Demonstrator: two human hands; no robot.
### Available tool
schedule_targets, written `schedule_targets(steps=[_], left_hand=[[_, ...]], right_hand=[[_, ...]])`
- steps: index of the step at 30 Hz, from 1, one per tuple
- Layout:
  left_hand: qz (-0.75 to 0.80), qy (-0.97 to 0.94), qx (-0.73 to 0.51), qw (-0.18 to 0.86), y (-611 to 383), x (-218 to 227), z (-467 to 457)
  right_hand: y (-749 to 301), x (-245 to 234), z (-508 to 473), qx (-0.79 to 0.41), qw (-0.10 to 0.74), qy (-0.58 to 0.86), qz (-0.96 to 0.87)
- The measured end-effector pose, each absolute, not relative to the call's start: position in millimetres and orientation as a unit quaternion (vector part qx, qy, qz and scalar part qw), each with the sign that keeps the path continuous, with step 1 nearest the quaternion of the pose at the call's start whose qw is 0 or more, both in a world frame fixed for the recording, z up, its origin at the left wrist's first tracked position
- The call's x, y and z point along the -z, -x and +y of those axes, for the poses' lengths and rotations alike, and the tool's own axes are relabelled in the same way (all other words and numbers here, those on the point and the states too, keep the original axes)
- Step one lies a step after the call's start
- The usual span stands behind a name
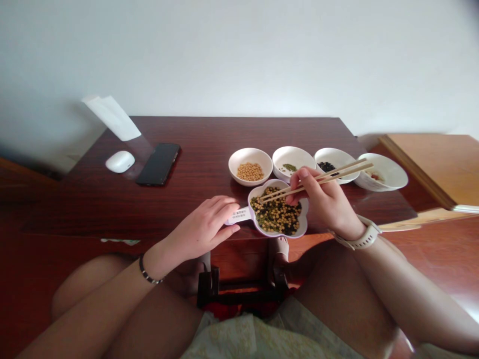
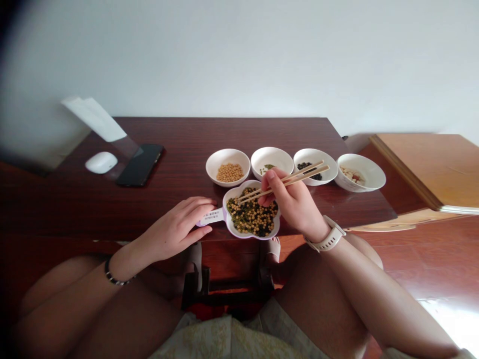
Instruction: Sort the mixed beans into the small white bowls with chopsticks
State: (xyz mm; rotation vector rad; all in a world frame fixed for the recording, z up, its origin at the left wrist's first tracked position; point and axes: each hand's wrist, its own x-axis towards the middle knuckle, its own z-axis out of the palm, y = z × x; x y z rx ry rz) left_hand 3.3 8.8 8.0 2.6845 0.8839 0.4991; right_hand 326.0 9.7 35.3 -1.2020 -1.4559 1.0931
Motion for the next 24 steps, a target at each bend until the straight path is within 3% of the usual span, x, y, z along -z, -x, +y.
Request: schedule_targets(steps=[15,24], left_hand=[[0.311,-0.925,-0.169,0.138,-3.9,-10.4,7.8],[0.313,-0.921,-0.183,0.146,-3.3,-7.6,8.9]], right_hand=[[-317.3,-54.7,11.9,-0.394,0.637,0.449,-0.487],[-313.9,-51.0,19.9,-0.363,0.593,0.504,-0.512]])
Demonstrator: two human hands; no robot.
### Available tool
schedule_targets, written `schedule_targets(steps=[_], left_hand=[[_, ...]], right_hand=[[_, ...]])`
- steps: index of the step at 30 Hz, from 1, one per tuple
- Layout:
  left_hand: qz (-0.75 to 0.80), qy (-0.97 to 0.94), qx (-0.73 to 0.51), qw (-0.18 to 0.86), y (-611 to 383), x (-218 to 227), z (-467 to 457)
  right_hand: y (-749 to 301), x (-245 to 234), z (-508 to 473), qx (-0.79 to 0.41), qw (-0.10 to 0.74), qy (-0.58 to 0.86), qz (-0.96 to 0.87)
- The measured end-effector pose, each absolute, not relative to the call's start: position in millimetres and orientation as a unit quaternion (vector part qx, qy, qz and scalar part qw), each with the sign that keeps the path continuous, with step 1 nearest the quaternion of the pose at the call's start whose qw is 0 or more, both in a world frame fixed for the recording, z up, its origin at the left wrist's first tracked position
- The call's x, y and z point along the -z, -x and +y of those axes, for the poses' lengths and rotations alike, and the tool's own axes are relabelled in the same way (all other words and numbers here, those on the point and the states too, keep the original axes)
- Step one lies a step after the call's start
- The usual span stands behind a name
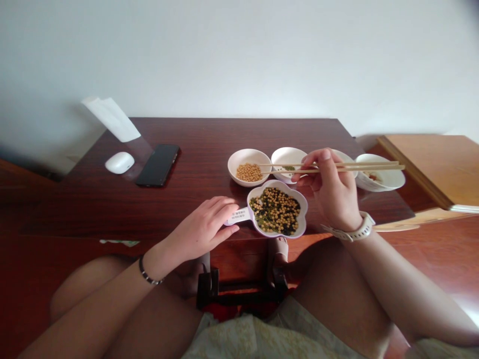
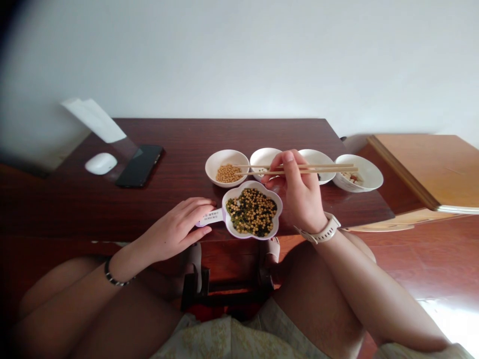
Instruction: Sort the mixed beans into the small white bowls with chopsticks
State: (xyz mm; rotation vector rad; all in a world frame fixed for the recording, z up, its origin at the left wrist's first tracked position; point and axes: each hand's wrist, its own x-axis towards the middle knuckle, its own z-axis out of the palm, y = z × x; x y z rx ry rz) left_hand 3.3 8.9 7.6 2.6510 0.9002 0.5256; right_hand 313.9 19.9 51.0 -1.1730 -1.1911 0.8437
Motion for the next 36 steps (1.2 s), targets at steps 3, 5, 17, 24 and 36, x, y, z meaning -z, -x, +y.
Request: schedule_targets(steps=[3,5,17,24,36], left_hand=[[0.315,-0.920,-0.179,0.152,-3.6,-9.4,8.3],[0.316,-0.920,-0.178,0.151,-3.7,-10.3,7.9],[0.312,-0.925,-0.167,0.141,-4.0,-9.6,8.3],[0.313,-0.922,-0.179,0.141,-4.1,-10.1,7.7],[0.312,-0.922,-0.180,0.141,-3.3,-8.4,7.9]], right_hand=[[-314.2,-53.9,15.2,-0.391,0.591,0.493,-0.505],[-315.6,-54.9,12.1,-0.409,0.576,0.493,-0.508],[-326.3,-43.8,6.9,-0.450,0.481,0.482,-0.578],[-324.0,-37.5,10.8,-0.449,0.467,0.475,-0.595],[-320.5,-38.9,9.5,-0.447,0.450,0.484,-0.603]])
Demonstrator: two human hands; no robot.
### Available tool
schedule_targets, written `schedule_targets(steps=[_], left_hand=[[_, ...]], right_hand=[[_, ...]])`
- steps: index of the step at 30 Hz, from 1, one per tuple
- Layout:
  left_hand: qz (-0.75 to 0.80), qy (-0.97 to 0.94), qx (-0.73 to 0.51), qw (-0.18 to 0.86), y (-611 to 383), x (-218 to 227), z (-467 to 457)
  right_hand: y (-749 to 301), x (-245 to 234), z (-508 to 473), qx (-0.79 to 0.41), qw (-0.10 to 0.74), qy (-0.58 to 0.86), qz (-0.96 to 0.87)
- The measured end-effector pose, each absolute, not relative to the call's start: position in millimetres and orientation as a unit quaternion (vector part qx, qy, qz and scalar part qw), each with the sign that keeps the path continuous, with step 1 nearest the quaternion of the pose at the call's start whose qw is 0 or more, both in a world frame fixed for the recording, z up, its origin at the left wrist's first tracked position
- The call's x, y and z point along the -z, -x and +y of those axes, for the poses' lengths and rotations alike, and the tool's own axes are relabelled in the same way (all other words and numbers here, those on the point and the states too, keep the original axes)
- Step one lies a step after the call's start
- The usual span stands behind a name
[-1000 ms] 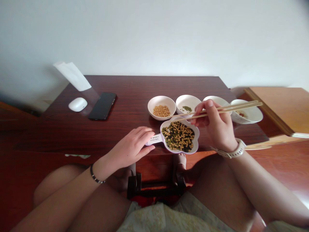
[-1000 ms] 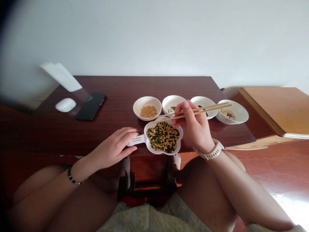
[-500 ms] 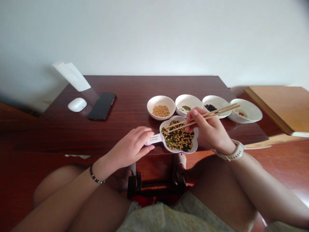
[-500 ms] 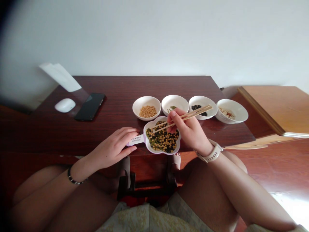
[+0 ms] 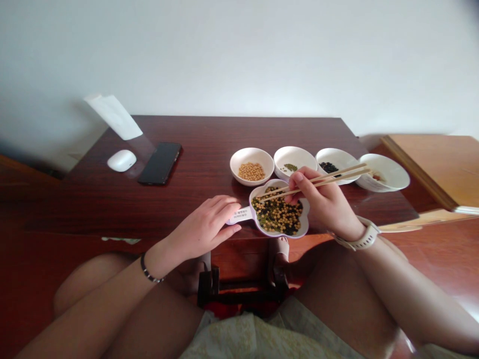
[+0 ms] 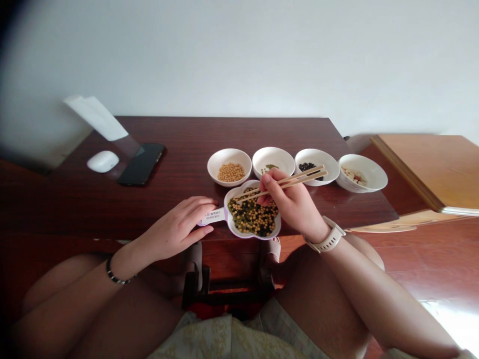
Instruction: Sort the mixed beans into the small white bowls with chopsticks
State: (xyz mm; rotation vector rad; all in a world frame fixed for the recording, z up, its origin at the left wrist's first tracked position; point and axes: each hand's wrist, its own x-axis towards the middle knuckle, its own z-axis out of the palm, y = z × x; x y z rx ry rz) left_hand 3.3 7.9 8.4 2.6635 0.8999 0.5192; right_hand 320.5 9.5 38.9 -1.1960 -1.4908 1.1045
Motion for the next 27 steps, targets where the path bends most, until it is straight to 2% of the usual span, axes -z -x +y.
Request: schedule_targets(steps=[27], left_hand=[[0.307,-0.927,-0.172,0.131,-3.9,-8.5,8.4]], right_hand=[[-324.3,-33.8,11.0,-0.434,0.451,0.475,-0.618]])
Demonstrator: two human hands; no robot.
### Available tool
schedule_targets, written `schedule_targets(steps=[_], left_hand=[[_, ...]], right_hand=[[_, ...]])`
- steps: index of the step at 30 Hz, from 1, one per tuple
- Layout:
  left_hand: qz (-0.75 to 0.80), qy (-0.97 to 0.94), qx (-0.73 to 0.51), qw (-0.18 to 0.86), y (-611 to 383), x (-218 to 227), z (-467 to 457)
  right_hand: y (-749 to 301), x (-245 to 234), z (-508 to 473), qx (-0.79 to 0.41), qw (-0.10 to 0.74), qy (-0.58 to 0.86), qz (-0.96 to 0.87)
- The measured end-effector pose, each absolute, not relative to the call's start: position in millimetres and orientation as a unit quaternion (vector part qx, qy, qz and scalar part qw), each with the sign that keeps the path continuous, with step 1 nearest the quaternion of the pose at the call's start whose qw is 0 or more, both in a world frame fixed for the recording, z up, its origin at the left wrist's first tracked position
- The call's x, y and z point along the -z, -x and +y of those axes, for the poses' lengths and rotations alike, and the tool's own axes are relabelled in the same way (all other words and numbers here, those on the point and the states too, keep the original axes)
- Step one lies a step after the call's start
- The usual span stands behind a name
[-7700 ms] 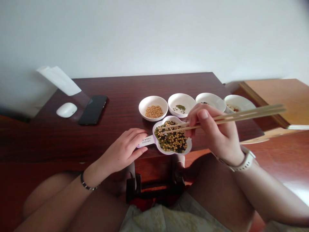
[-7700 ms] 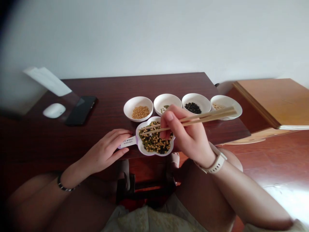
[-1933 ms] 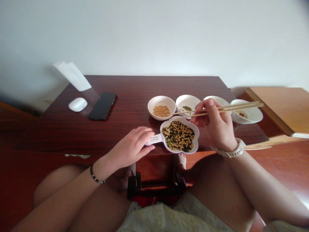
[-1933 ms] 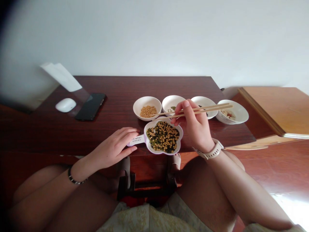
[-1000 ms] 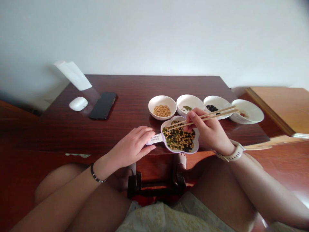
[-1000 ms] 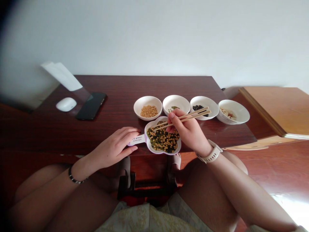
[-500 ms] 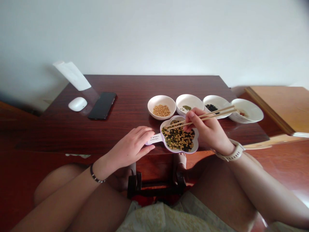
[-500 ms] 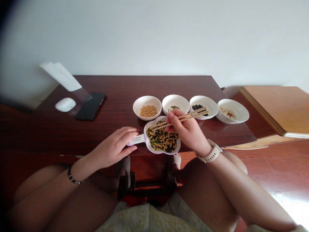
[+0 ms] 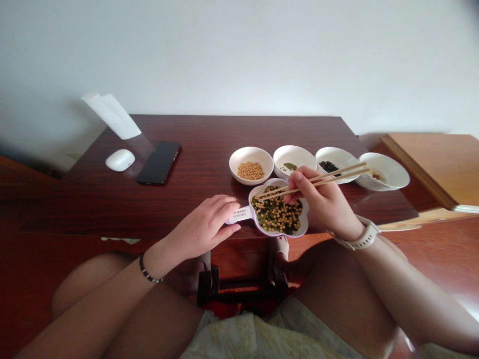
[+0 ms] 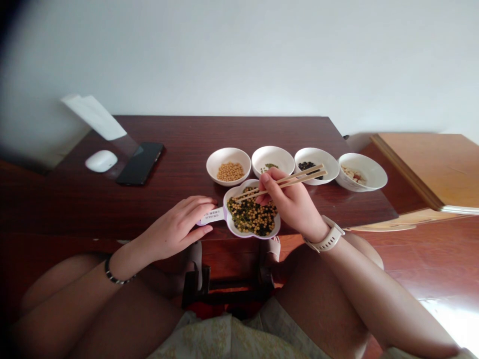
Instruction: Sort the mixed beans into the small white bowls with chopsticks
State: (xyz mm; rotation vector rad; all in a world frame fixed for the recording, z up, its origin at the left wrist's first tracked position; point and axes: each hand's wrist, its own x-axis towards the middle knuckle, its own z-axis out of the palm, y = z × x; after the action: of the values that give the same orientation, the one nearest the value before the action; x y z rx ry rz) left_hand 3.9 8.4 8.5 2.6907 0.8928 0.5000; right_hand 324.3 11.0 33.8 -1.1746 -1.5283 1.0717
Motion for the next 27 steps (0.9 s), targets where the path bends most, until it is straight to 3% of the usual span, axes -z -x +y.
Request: schedule_targets(steps=[8,27], left_hand=[[0.307,-0.927,-0.172,0.131,-3.2,-8.1,8.3],[0.304,-0.928,-0.171,0.131,-3.7,-7.4,9.3]], right_hand=[[-324.4,-33.2,12.1,-0.433,0.480,0.474,-0.598],[-324.8,-32.9,10.2,-0.441,0.459,0.480,-0.603]])
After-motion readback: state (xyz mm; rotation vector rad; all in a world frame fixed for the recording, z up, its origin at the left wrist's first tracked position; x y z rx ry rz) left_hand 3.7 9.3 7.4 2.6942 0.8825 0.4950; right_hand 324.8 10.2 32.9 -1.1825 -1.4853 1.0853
